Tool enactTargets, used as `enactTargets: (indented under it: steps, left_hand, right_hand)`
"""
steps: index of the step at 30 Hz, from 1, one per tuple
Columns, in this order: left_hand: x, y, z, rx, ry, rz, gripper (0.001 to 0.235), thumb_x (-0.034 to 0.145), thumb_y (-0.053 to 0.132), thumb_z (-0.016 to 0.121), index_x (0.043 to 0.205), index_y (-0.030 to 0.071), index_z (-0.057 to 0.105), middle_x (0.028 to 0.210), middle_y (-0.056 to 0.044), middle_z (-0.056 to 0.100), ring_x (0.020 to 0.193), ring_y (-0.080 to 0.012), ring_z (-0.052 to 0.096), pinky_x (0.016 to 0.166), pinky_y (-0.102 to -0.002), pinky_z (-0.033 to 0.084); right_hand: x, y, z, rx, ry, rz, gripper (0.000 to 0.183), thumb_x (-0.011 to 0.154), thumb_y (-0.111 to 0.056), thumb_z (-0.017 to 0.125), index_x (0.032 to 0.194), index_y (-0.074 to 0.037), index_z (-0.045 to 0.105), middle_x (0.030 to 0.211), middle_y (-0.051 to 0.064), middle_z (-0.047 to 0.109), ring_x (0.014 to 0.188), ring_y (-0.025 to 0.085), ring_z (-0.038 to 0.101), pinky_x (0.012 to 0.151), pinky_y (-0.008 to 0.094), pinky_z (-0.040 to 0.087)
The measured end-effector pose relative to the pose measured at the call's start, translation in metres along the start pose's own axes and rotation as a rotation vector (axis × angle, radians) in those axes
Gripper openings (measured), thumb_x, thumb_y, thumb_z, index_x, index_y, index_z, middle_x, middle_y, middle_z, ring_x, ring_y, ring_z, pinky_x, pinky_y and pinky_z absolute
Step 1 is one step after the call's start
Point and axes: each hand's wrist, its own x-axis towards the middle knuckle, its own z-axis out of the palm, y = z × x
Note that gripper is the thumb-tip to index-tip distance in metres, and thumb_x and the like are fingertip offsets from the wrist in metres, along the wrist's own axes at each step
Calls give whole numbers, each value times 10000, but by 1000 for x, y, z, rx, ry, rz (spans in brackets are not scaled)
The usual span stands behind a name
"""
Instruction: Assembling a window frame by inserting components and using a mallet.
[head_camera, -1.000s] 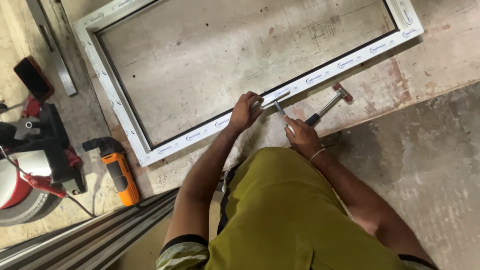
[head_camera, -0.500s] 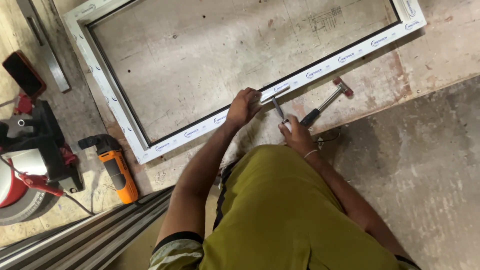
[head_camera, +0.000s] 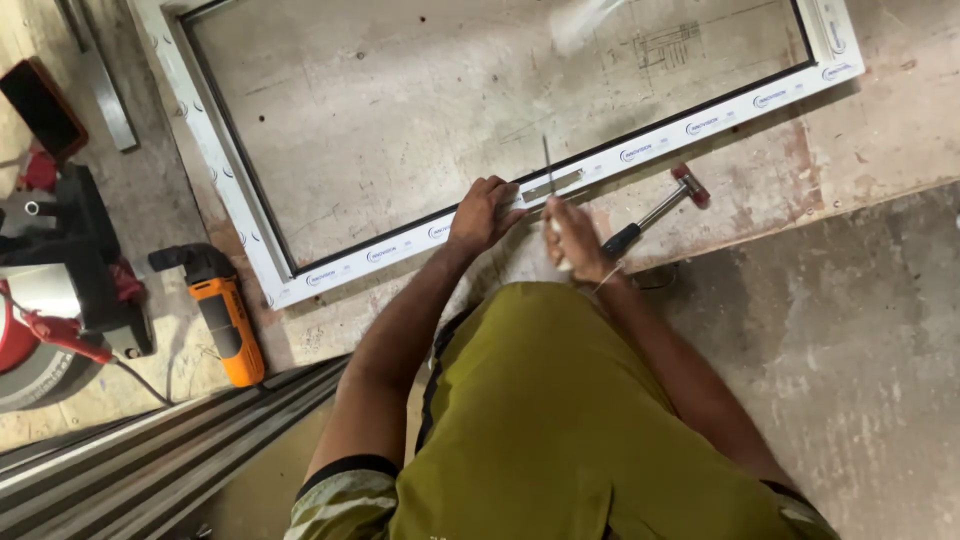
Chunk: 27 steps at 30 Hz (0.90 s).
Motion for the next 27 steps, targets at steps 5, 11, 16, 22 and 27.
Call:
enactTargets:
  steps: [5, 11, 16, 22, 27]
  left_hand:
    - [0, 10, -2, 31, -59, -62, 507, 898, 356, 772, 1281, 42, 665, 1174, -109, 650, 1058, -302, 604, 942, -409, 533]
    - [-9, 11, 4, 46, 8, -41, 472, 913, 343, 766, 1265, 42, 671, 1182, -105, 653, 1081, -306, 605, 959, -417, 532]
    - [1, 22, -2, 72, 23, -17, 454, 903, 349, 771, 1217, 30, 691, 1137, -107, 656, 1048, -308, 606, 949, -425, 523]
    - [30, 31, 0, 31, 9, -108, 322, 900, 372, 769, 1026, 76, 753, 974, -90, 659, 932, -307, 601, 811, -436, 532]
    - [37, 19, 5, -60, 44, -68, 165, 1018, 241, 685, 971, 95, 746, 903, -92, 656, 870, -311, 619, 766, -434, 518]
  right_hand:
    - [-27, -14, -53, -96, 136, 7, 428, 1047, -506, 519, 970, -85, 530, 653, -22, 447, 476, 88, 431, 431, 274, 392]
    - [-74, 27, -74, -70, 406, -22, 357, 1035, -431, 559, 1013, -76, 574, 667, 7, 498, 495, 121, 487, 448, 300, 421]
    - [-66, 64, -106, 150, 612, -184, 204, 1033, -258, 609, 1041, -58, 568, 750, 37, 588, 590, 151, 592, 517, 321, 501]
    - [-48, 61, -165, 366, 822, -274, 122, 1017, -128, 605, 1061, -34, 543, 807, 78, 655, 628, 192, 660, 563, 359, 571]
    - [-32, 76, -229, 40, 1067, -430, 373, 1003, -58, 640, 1298, 3, 420, 1078, 149, 616, 894, 237, 642, 764, 366, 555]
